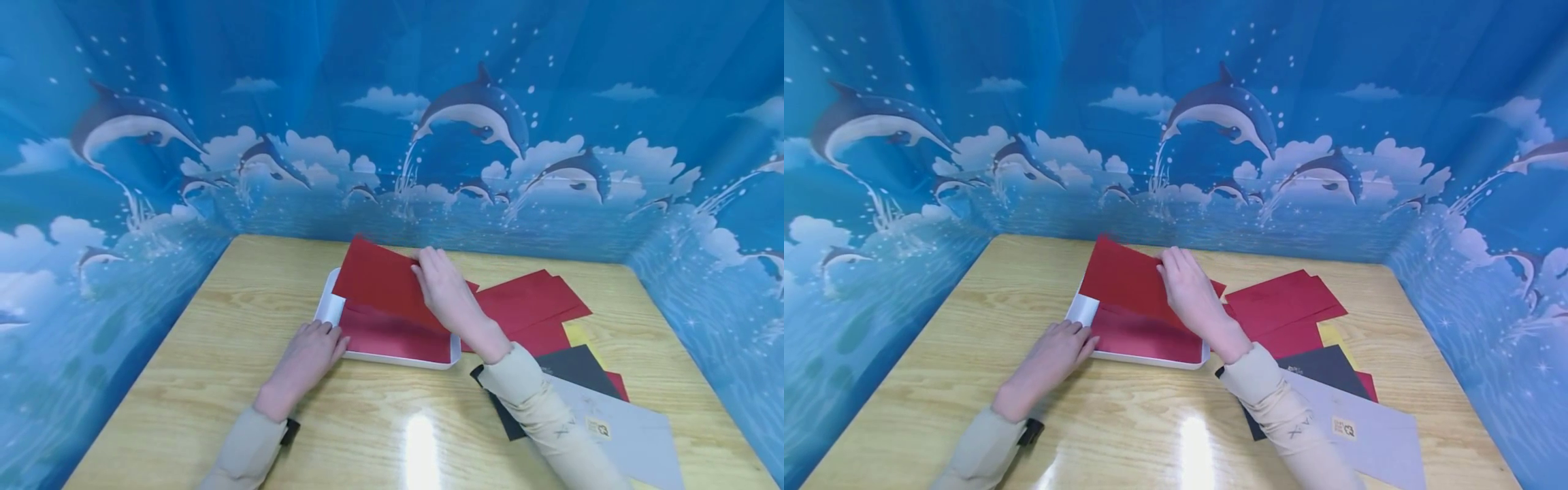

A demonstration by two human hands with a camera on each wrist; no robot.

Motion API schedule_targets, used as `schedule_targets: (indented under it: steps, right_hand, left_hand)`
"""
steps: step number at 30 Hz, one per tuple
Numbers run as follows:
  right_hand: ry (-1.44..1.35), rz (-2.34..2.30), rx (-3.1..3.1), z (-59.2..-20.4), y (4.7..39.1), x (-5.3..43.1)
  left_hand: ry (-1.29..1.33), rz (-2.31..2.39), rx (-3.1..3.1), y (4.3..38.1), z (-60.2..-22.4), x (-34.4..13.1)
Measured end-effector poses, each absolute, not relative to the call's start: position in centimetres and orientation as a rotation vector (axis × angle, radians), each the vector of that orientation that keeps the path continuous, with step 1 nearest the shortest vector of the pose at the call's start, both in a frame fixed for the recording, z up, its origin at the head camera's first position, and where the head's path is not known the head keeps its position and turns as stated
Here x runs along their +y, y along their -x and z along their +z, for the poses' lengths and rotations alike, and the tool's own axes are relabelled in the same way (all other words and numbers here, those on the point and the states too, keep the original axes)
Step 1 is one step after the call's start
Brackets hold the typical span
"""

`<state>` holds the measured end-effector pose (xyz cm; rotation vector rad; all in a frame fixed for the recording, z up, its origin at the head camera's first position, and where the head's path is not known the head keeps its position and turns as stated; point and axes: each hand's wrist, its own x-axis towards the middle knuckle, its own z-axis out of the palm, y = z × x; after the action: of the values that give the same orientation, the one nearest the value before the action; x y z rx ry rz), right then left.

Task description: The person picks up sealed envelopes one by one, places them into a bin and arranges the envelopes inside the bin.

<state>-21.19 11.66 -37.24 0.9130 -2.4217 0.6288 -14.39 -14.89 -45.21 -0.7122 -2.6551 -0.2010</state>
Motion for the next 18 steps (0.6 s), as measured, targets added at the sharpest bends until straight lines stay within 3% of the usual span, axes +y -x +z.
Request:
schedule_targets:
  steps: [9, 18]
  right_hand:
    - [-1.081, 0.535, -2.591, -40.6, 21.9, 11.5]
    - [-1.118, 0.41, -2.802, -41.6, 21.7, 11.9]
  left_hand:
    - [0.69, -0.239, -2.708, 14.4, -45.1, -14.8]
    - [0.672, -0.246, -2.774, 14.4, -45.0, -14.8]
